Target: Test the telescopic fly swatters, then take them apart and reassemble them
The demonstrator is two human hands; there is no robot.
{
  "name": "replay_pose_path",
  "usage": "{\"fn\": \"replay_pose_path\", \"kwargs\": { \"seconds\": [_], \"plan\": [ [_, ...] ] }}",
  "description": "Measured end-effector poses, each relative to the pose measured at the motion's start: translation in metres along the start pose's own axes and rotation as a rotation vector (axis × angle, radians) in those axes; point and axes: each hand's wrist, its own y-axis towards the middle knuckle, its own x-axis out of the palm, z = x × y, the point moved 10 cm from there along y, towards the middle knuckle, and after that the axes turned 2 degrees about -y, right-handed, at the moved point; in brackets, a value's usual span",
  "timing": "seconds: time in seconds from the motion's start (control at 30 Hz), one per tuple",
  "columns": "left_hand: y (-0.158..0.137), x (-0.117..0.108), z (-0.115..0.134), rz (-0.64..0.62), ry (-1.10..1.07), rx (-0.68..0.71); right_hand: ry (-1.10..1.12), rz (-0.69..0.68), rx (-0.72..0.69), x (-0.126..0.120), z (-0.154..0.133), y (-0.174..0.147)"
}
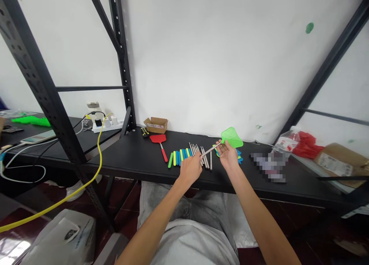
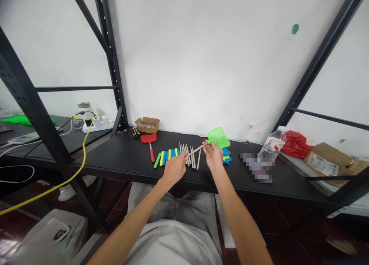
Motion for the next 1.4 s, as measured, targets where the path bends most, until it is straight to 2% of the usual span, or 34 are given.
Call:
{"fn": "replay_pose_path", "kwargs": {
  "seconds": [0.2, 0.47, 0.77, 0.9, 1.03, 1.27, 1.4],
  "plan": [
    [-0.001, -0.001, -0.003, -0.019, -0.02, 0.045, -0.113, -0.105, -0.076, 0.005, -0.007, 0.0],
    [0.003, 0.004, 0.001, -0.034, -0.186, 0.116, -0.15, -0.243, -0.06, 0.017, -0.01, -0.007],
    [0.01, 0.006, 0.005, -0.038, -0.444, 0.169, -0.148, -0.254, -0.054, 0.015, -0.008, -0.006],
    [0.015, 0.007, 0.006, -0.044, -0.477, 0.161, -0.149, -0.249, -0.052, 0.015, -0.009, -0.003],
    [0.017, 0.007, 0.007, -0.019, -0.42, 0.17, -0.152, -0.203, -0.043, 0.01, -0.005, -0.001],
    [0.015, 0.006, 0.007, -0.016, -0.078, 0.108, -0.15, -0.104, -0.029, -0.002, 0.003, 0.003],
    [0.013, 0.005, 0.011, -0.021, 0.018, 0.094, -0.124, -0.071, -0.019, -0.008, 0.006, 0.002]
  ]
}}
